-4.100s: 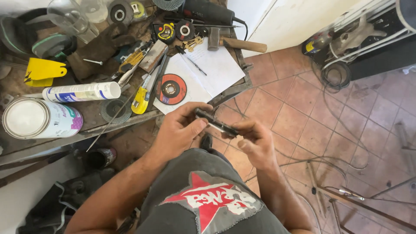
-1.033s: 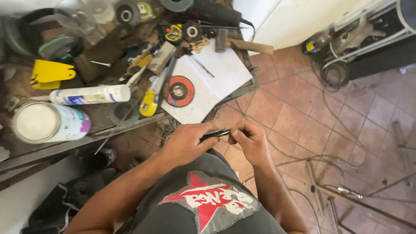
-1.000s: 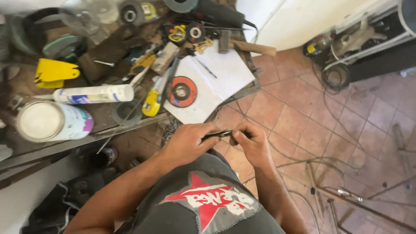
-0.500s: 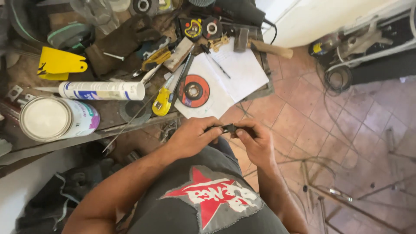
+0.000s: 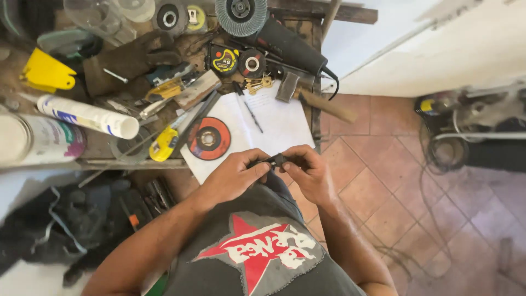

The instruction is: Measuring, grinding, and fitting metal components for a fabrication project

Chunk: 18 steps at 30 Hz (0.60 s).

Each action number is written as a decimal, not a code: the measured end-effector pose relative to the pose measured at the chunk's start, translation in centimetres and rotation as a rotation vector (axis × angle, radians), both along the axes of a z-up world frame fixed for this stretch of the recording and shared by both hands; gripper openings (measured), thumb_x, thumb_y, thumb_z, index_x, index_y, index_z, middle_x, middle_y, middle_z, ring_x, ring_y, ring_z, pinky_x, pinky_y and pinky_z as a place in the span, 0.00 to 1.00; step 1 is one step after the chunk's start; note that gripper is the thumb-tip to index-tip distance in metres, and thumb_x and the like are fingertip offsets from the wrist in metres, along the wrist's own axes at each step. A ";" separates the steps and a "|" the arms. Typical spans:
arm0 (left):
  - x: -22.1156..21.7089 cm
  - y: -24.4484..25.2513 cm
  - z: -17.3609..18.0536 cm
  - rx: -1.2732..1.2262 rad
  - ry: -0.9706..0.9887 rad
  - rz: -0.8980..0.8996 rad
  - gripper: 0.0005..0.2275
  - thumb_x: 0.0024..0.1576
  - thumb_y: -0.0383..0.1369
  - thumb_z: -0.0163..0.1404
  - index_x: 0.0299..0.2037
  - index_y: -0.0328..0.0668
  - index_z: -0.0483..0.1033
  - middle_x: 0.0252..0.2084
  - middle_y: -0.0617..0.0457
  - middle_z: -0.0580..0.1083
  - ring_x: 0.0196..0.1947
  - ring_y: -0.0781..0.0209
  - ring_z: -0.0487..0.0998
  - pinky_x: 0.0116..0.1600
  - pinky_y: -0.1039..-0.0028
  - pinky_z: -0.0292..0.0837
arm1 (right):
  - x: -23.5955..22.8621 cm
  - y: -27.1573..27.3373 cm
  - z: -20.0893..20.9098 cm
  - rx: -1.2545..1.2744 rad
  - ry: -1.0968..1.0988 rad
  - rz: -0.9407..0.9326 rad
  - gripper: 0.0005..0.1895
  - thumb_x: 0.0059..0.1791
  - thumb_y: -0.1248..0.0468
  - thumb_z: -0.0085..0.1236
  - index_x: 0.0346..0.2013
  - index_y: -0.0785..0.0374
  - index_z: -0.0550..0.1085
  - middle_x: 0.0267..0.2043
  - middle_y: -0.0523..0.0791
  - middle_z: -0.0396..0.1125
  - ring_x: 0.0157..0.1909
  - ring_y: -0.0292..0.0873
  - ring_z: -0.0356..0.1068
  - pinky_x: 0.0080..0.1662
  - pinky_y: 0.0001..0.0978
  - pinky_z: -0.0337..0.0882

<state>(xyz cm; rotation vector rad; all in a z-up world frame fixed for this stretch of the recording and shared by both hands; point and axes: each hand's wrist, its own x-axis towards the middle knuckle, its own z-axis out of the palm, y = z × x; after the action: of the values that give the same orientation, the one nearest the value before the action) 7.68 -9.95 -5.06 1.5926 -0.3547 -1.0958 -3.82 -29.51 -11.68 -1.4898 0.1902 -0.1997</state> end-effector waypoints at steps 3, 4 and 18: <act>-0.6 -2.7 -1.6 0.022 0.007 0.097 0.10 0.57 0.32 0.55 0.46 0.37 0.81 0.26 0.47 0.78 0.22 0.64 0.73 0.30 0.75 0.72 | 0.7 -3.0 -1.2 0.028 0.061 0.062 0.14 0.49 0.76 0.59 0.49 0.73 0.75 0.33 0.53 0.74 0.35 0.44 0.78 0.41 0.36 0.79; -1.1 -3.2 -2.5 0.032 0.008 0.120 0.10 0.57 0.32 0.55 0.46 0.37 0.81 0.26 0.47 0.78 0.22 0.64 0.73 0.30 0.75 0.72 | 0.6 -3.6 -1.7 0.038 0.062 0.085 0.14 0.49 0.76 0.59 0.49 0.73 0.75 0.33 0.53 0.74 0.35 0.44 0.78 0.41 0.36 0.79; -2.0 -5.1 -12.5 0.441 -1.222 0.110 0.07 0.56 0.40 0.57 0.42 0.56 0.77 0.38 0.56 0.71 0.36 0.54 0.78 0.37 0.64 0.76 | 3.7 -6.9 -9.2 -1.021 -0.278 -0.009 0.06 0.49 0.59 0.64 0.39 0.52 0.80 0.27 0.40 0.70 0.28 0.42 0.74 0.33 0.33 0.76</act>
<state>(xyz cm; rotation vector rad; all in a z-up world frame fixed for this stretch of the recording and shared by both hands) 5.69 -15.07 -17.59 2.5199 -0.8346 0.0327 -0.10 -36.40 -20.87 -2.4439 -0.1664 -0.5626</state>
